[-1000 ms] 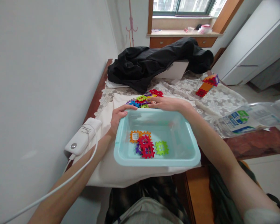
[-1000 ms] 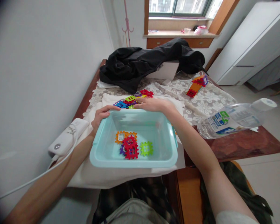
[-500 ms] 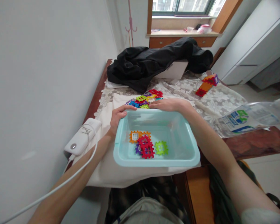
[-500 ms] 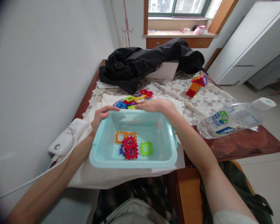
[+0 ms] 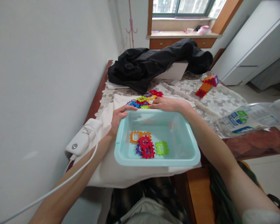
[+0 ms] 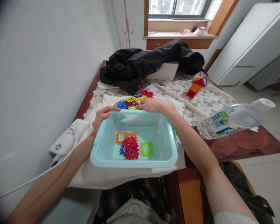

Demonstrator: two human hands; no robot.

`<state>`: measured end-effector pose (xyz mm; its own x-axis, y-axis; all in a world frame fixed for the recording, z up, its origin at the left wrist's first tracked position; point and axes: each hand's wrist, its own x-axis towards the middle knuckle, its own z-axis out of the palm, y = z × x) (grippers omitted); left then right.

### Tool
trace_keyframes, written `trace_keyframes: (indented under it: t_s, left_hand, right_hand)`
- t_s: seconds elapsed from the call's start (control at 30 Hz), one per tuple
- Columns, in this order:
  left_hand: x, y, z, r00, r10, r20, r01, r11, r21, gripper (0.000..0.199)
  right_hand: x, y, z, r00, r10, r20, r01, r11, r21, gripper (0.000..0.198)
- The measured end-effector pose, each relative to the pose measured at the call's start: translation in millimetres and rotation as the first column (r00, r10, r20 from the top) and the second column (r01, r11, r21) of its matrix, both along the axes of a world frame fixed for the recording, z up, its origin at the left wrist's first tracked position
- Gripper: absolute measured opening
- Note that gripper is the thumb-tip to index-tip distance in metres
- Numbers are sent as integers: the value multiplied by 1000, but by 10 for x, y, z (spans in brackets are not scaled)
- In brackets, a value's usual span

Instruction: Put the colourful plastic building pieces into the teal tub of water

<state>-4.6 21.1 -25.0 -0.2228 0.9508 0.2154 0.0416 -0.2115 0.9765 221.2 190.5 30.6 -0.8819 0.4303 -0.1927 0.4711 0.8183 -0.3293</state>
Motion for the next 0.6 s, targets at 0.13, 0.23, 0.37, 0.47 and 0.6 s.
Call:
trace_keyframes:
  t_s: [0.13,0.23,0.37,0.47,0.6]
  left_hand:
    - [-12,-1,-20,1000,10,-27,-10,1000,2,35]
    - [-3,-7,-14,1000,18,-24,-18,1000,4,35]
    - [-1,-7,3,999,18,-40,-18,1000,6,34]
    - [-14,-3,7,1000,5,-27,-5,1000,-3,34]
    - [-11,-17,18,1000,4,-13,-4,1000,-17,34]
  right_hand:
    - [-2,10,3,991,103,80,-107,993,41,34]
    - [-8,17,-23,994,71,80,-75,996,39,35]
    - [-4,51,-91,1000,-17,14,17,1000,-26,36]
    - [13,82,-144,998,29,-60,-31,999,-31,37]
    - [13,59,-122,995,26,-100,-27,999,-16,35]
